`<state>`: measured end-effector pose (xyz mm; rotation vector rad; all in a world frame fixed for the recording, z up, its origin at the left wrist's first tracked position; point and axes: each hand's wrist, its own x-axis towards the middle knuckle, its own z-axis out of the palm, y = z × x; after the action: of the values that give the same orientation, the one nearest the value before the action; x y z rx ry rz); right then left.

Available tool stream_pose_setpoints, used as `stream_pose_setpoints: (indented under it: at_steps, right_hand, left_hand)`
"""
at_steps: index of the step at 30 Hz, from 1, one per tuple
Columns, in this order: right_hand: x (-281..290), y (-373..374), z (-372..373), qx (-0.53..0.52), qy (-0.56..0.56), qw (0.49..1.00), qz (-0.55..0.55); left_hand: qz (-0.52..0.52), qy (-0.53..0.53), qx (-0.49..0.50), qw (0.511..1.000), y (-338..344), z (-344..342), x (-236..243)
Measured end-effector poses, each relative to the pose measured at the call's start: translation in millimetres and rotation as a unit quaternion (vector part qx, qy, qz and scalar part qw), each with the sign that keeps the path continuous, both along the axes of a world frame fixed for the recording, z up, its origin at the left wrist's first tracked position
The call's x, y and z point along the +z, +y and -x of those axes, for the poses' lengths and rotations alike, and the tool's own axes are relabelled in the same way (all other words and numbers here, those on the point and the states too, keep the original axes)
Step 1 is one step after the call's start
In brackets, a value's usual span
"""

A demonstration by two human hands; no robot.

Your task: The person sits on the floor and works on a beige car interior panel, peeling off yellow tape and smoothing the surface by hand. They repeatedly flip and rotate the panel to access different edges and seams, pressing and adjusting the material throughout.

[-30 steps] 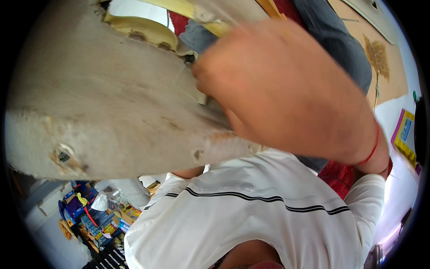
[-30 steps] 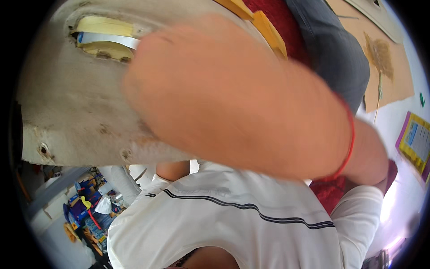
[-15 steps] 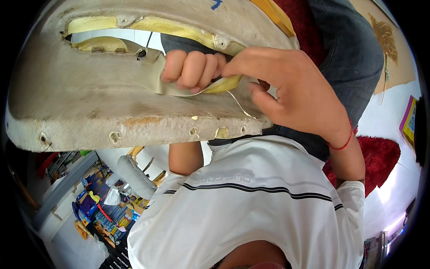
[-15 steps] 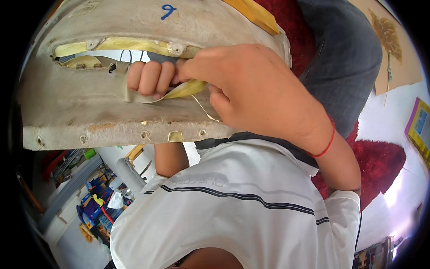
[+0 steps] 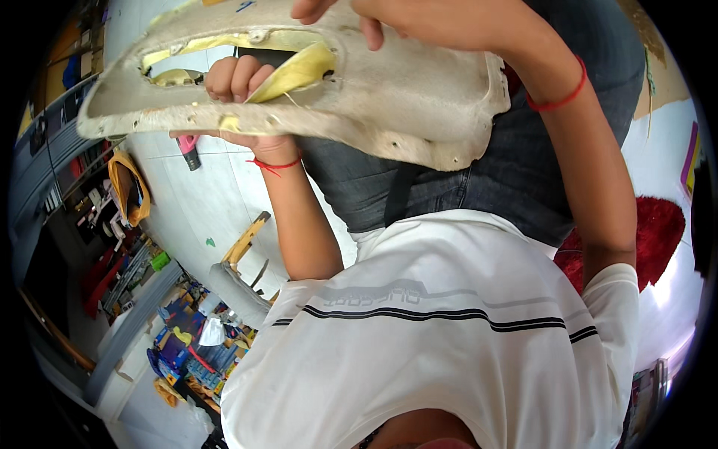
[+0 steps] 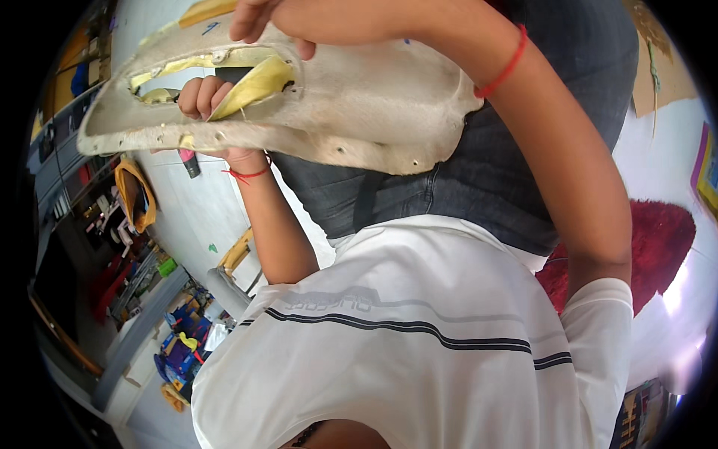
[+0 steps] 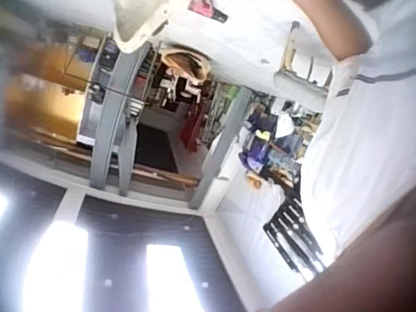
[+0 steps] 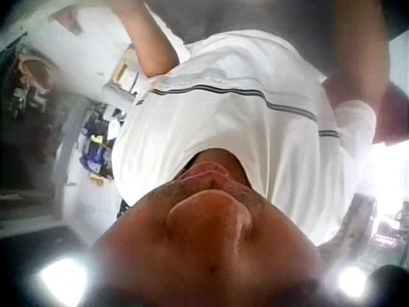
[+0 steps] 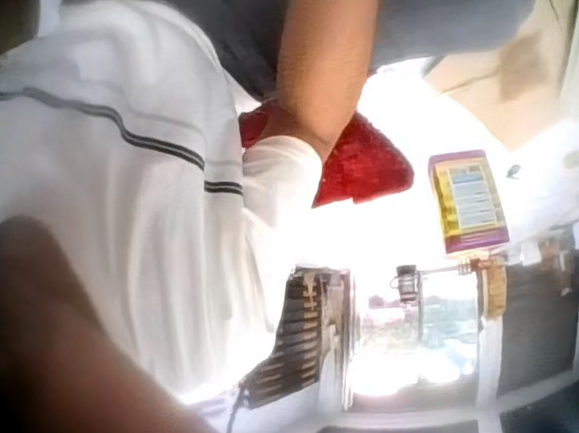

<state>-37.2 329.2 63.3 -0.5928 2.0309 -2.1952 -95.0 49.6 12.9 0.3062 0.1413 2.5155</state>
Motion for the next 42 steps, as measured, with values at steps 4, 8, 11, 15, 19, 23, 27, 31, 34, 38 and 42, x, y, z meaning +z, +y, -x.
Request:
stream_pose_setpoints:
  at_steps: [4,8,11,15,19,23,27,31,34,38,42]
  right_hand:
    - [-2,5,4,-0.024,-0.02,0.999,0.023]
    - [-4,6,-6,-0.064,-0.07,0.995,0.0]
    - [-28,-7,1,-0.097,-0.034,0.995,0.003]
    - [-14,-7,-19,-0.145,0.054,0.983,-0.102]
    - [-10,-20,-5,-0.073,0.089,0.975,-0.188]
    - [-18,-41,12,-0.066,0.078,0.947,-0.304]
    - [-24,-45,12,-0.096,0.126,0.937,-0.311]
    - [-27,-53,16,-0.092,0.104,0.932,-0.335]
    - [-31,-61,0,-0.097,0.102,0.936,-0.322]
    - [-17,-56,3,-0.118,0.071,0.939,-0.314]
    - [-5,-58,-1,-0.08,0.092,0.924,-0.363]
  left_hand:
    - [-0.013,-0.026,-0.006,1.0,-6,6,-10]
    - [-0.02,-0.035,-0.01,0.999,-10,8,-12]
    - [-0.004,-0.047,-0.016,0.999,-16,9,-14]
    - [-0.031,-0.059,-0.014,0.998,-12,6,-13]
    - [-0.048,-0.058,-0.025,0.997,-14,8,-16]
    - [-0.01,-0.053,-0.009,0.998,-10,10,-10]
    - [-0.005,-0.041,0.009,0.999,-10,6,-9]
    - [-0.017,-0.035,0.019,0.999,-8,5,-11]
    - [-0.02,-0.03,0.02,0.999,-8,7,-14]
    - [-0.022,-0.01,0.012,1.0,-9,1,-16]
    - [-0.022,-0.005,0.014,1.0,-8,-3,-15]
